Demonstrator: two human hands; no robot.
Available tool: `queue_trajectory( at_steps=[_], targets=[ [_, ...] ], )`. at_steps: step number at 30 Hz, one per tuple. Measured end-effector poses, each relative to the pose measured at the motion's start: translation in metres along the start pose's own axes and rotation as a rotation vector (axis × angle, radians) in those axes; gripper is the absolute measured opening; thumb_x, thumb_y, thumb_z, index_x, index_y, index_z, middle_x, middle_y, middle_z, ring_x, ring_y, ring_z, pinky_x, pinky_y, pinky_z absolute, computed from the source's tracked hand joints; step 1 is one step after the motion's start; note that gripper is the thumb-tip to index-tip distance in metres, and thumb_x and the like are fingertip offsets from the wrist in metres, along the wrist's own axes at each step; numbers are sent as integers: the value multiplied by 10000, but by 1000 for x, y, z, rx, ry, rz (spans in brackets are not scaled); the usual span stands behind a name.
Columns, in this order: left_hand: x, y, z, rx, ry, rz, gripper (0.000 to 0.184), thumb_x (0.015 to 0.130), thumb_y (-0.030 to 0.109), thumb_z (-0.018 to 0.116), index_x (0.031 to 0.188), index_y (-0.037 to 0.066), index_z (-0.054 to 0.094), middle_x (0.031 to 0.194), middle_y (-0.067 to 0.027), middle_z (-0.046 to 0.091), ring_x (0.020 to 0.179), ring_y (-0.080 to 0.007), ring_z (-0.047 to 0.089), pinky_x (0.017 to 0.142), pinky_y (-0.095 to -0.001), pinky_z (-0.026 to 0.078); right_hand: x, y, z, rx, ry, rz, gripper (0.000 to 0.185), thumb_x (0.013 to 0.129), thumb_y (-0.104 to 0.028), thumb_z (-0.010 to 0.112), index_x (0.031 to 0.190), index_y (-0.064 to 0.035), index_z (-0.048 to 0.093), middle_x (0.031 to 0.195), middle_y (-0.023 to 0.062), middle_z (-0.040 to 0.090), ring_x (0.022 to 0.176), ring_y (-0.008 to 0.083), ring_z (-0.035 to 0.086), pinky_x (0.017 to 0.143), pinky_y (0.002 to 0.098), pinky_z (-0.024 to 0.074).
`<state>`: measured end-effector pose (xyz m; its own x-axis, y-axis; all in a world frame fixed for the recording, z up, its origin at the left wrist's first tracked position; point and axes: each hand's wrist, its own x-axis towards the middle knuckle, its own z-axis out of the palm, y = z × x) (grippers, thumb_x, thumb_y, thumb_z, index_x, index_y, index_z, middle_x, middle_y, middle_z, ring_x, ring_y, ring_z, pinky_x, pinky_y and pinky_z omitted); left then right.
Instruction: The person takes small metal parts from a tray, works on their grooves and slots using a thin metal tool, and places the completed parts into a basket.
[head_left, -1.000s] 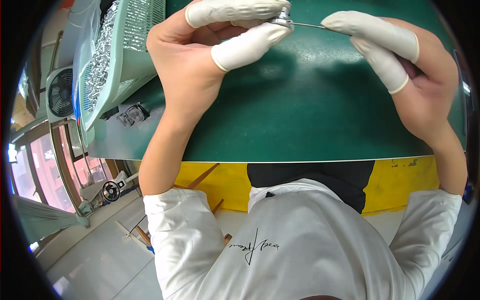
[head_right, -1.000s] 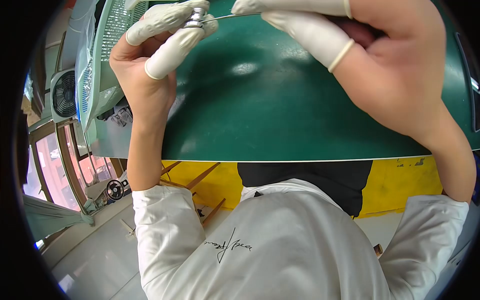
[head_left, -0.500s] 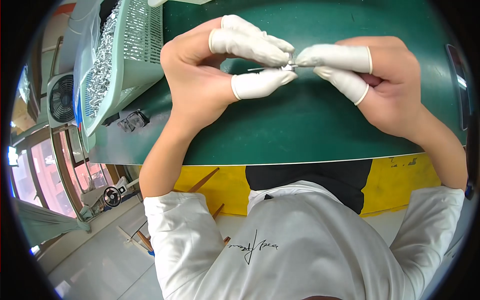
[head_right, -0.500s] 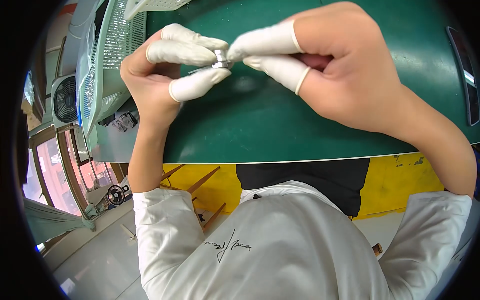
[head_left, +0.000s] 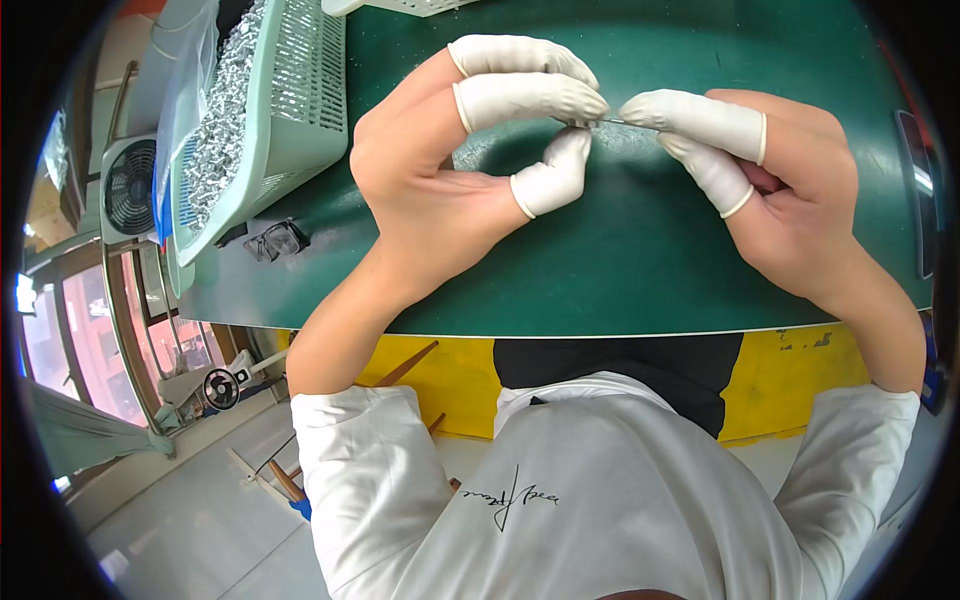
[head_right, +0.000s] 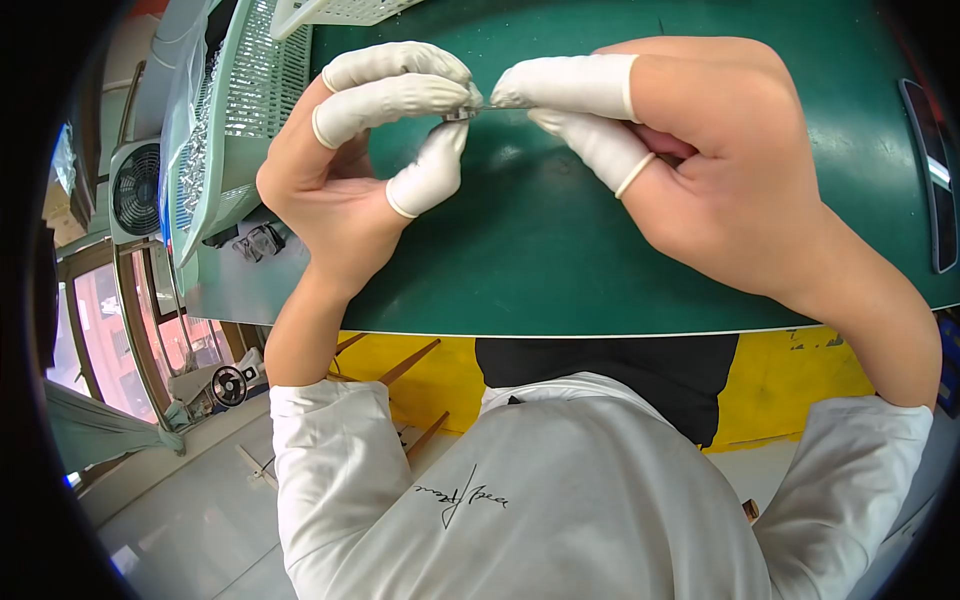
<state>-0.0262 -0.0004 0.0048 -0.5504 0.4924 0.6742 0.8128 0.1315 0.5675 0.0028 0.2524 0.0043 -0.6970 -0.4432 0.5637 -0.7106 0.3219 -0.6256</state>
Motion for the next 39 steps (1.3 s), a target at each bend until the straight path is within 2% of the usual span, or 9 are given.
queue_trajectory(
  at_steps=[8, 15, 20, 23, 26, 30, 33, 36, 39],
  targets=[
    [1, 8, 10, 47, 7, -29, 324, 693, -175, 740, 998, -71, 719, 1006, -166, 702, 921, -250, 720, 827, -341, 597, -1, -3, 7, 6, 9, -6, 304, 870, 102, 685, 1156, 12, 739, 712, 79, 625, 532, 127, 458, 483, 276, 334],
    [6, 7, -2, 122, 12, 62, 313, 679, -156, 772, 975, -59, 735, 984, -167, 717, 877, -245, 730, 784, -327, 595, 1, 1, 1, 21, 8, -58, 317, 872, 103, 685, 1167, 3, 740, 699, 77, 610, 525, 141, 448, 476, 288, 328],
    [7, 6, -3, 95, -60, 44, 309, 684, -131, 789, 976, -40, 750, 973, -155, 732, 877, -228, 733, 782, -310, 592, -1, -1, 4, 12, -6, -25, 300, 879, 86, 685, 1159, -1, 746, 688, 69, 605, 524, 135, 438, 480, 285, 323],
    [4, 7, 6, 130, -9, -3, 315, 683, -123, 798, 981, -27, 757, 977, -157, 737, 868, -220, 734, 773, -308, 597, -4, -4, 11, 24, 4, 34, 287, 884, 72, 687, 1154, -4, 750, 669, 60, 577, 523, 127, 426, 482, 282, 312],
    [8, 9, -1, 185, -20, 75, 305, 687, -124, 798, 974, -30, 755, 974, -155, 737, 868, -221, 736, 778, -308, 597, 1, -4, 3, 19, -9, 31, 281, 882, 67, 696, 1147, -7, 753, 667, 58, 574, 519, 122, 420, 479, 279, 304],
    [4, 7, -6, 133, 36, 4, 276, 700, -134, 789, 955, -38, 749, 936, -149, 735, 872, -230, 740, 772, -314, 596, 1, -1, -1, 2, -10, 7, 277, 875, 70, 702, 1136, -6, 754, 665, 59, 574, 513, 124, 415, 474, 281, 298],
    [5, 7, -3, 81, -36, -30, 279, 696, -136, 790, 956, -43, 747, 942, -160, 734, 871, -233, 739, 779, -307, 598, -1, 1, 8, 35, 1, 10, 279, 877, 69, 698, 1138, -8, 755, 656, 54, 555, 517, 127, 420, 476, 285, 299],
    [4, 11, 3, 110, -39, -39, 281, 695, -138, 793, 957, -50, 744, 954, -171, 733, 873, -234, 737, 787, -308, 596, -2, 0, 8, 22, -21, 11, 285, 881, 73, 690, 1144, -13, 756, 667, 63, 566, 530, 134, 439, 483, 283, 307],
    [9, 10, -8, 183, -17, 33, 275, 695, -139, 796, 951, -54, 745, 961, -170, 734, 872, -229, 733, 793, -313, 593, 3, 0, -5, -30, -39, -18, 277, 894, 64, 691, 1150, -19, 757, 750, 70, 655, 556, 117, 462, 493, 264, 327]
  ],
)
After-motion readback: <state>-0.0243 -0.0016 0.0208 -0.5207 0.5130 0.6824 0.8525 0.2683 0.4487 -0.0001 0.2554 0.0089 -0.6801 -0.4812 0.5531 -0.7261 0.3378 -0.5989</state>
